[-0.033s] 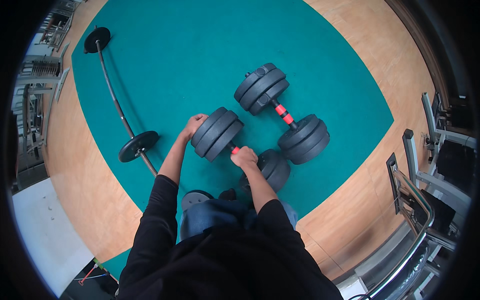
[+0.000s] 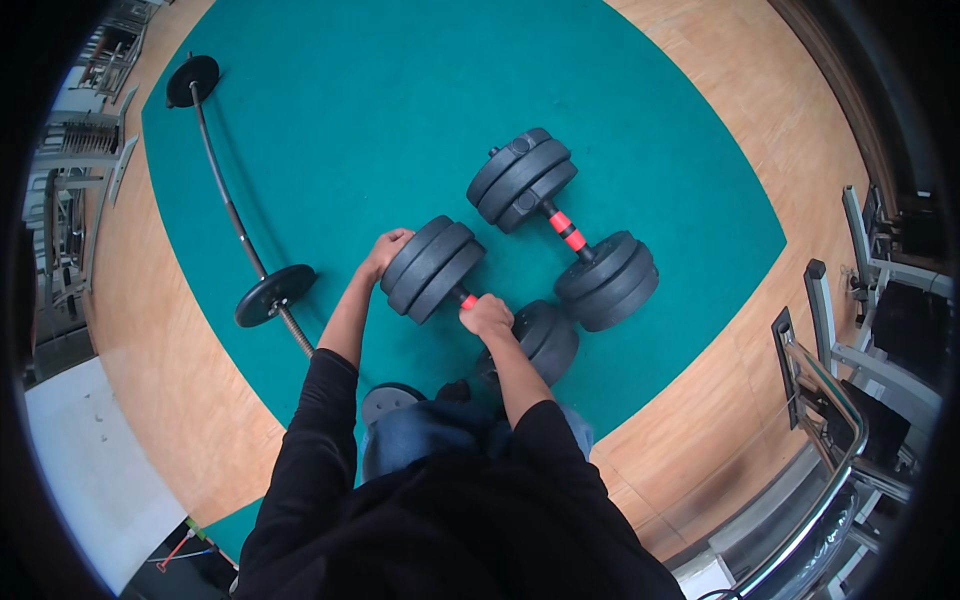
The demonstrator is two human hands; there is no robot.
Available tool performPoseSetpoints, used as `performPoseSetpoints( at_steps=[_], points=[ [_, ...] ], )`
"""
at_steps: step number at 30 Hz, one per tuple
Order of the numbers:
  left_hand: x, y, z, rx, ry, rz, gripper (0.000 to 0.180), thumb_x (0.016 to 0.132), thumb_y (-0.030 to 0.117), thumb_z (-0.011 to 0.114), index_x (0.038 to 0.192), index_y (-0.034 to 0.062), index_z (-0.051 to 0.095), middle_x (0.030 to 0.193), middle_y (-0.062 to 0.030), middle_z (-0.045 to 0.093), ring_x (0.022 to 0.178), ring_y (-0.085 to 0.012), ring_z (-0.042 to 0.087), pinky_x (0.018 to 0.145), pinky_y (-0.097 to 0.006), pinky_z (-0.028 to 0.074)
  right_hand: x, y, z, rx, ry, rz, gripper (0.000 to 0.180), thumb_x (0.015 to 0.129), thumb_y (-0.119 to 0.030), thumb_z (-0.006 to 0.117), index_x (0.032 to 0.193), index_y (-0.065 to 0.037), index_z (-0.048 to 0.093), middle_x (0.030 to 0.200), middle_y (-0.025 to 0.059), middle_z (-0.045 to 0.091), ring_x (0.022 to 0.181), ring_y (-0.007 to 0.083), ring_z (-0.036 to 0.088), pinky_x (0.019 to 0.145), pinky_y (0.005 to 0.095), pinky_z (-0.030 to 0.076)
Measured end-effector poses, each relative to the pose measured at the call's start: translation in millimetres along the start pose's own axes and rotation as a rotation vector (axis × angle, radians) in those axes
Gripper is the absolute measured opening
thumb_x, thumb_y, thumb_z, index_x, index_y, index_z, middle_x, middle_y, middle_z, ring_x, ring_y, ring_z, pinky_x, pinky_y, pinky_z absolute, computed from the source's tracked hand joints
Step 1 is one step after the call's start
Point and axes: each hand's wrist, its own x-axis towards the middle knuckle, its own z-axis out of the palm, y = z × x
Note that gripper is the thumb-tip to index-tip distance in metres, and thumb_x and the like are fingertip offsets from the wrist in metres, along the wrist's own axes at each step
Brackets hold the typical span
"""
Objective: The person assembles dumbbells by sliding weight plates onto a bar and securing them with red collars. They then sweep the gym floor with a broom and dustpan and wipe a bench with a cloth.
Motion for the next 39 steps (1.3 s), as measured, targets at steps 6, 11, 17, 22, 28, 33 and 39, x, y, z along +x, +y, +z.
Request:
performPoseSetpoints(
  at_steps=[6, 11, 17, 22, 28, 33, 39],
  points=[
    [12.5, -9.1, -0.4, 0.026, 0.128, -0.027, 0.044, 0.081, 0.045, 0.059, 0.098, 0.0046, 0.064, 0.087, -0.0114, 0.065, 0.083, -0.0181, 0.06, 0.078, -0.031, 0.046, 15.6, -11.7, -10.4, -0.096, -0.058, -0.025, 0.047, 0.07, -0.04, 0.066, 0.102, -0.006, 0.064, 0.109, 0.0129, 0.062, 0.104, 0.0279, 0.059, 0.087, 0.0371, 0.048],
    [-18.5, 5.0, -16.6, 0.188, 0.261, -0.192, 0.053, 0.078, 0.048, 0.062, 0.104, 0.0027, 0.062, 0.102, -0.0229, 0.061, 0.095, -0.0287, 0.059, 0.083, -0.036, 0.045, 5.1, -0.1, -27.9, -0.414, -0.016, -0.23, 0.048, 0.074, -0.039, 0.065, 0.107, -0.005, 0.059, 0.111, 0.0131, 0.059, 0.107, 0.0273, 0.055, 0.093, 0.042, 0.041],
    [-121.1, 0.4, 12.4, 0.288, 0.567, 0.042, 0.041, 0.077, 0.038, 0.067, 0.101, 0.0044, 0.064, 0.097, -0.0154, 0.065, 0.082, -0.0252, 0.063, 0.077, -0.036, 0.048, -54.4, 46.0, -53.7, -0.573, 0.226, -0.483, 0.038, 0.075, -0.03, 0.063, 0.105, -0.007, 0.057, 0.108, 0.0101, 0.057, 0.112, 0.0254, 0.05, 0.092, 0.0453, 0.038],
    [-258.8, 30.4, 15.8, 0.228, 0.246, -0.146, 0.034, 0.072, 0.04, 0.072, 0.086, 0.0095, 0.071, 0.078, -0.0123, 0.067, 0.076, -0.0227, 0.064, 0.074, -0.033, 0.049, -135.4, 90.5, -84.6, -0.687, 0.118, -0.478, 0.03, 0.075, -0.011, 0.06, 0.104, -0.009, 0.058, 0.104, 0.0127, 0.06, 0.1, 0.0284, 0.058, 0.085, 0.0415, 0.046],
    [-395.2, 81.9, -11.4, 0.324, 0.265, -0.262, 0.043, 0.063, 0.051, 0.075, 0.072, 0.0094, 0.07, 0.067, -0.0113, 0.065, 0.064, -0.0236, 0.064, 0.064, -0.036, 0.05, -269.3, 164.0, -125.6, -0.33, 0.143, -0.307, 0.02, 0.071, 0.0, 0.061, 0.086, -0.012, 0.067, 0.076, 0.0071, 0.067, 0.079, 0.0222, 0.065, 0.072, 0.0341, 0.052],
    [-474.4, 147.2, -36.7, 0.516, 0.274, -0.264, 0.042, 0.069, 0.051, 0.069, 0.072, 0.0085, 0.069, 0.071, -0.0125, 0.066, 0.07, -0.0284, 0.064, 0.07, -0.038, 0.05, -373.1, 206.5, -142.2, -0.265, 0.216, -0.267, 0.011, 0.069, -0.013, 0.071, 0.079, -0.014, 0.068, 0.075, 0.0047, 0.067, 0.075, 0.0221, 0.065, 0.069, 0.0335, 0.052],
    [-495.1, 187.2, -26.8, 0.734, 0.102, -0.04, 0.036, 0.077, 0.042, 0.063, 0.083, 0.0063, 0.067, 0.085, -0.0157, 0.066, 0.085, -0.0295, 0.064, 0.078, -0.039, 0.049, -484.9, 215.4, -161.4, -0.141, 0.305, -0.224, 0.013, 0.066, -0.022, 0.076, 0.066, -0.014, 0.066, 0.074, 0.0042, 0.067, 0.074, 0.0205, 0.065, 0.068, 0.0334, 0.052]
  ],
)
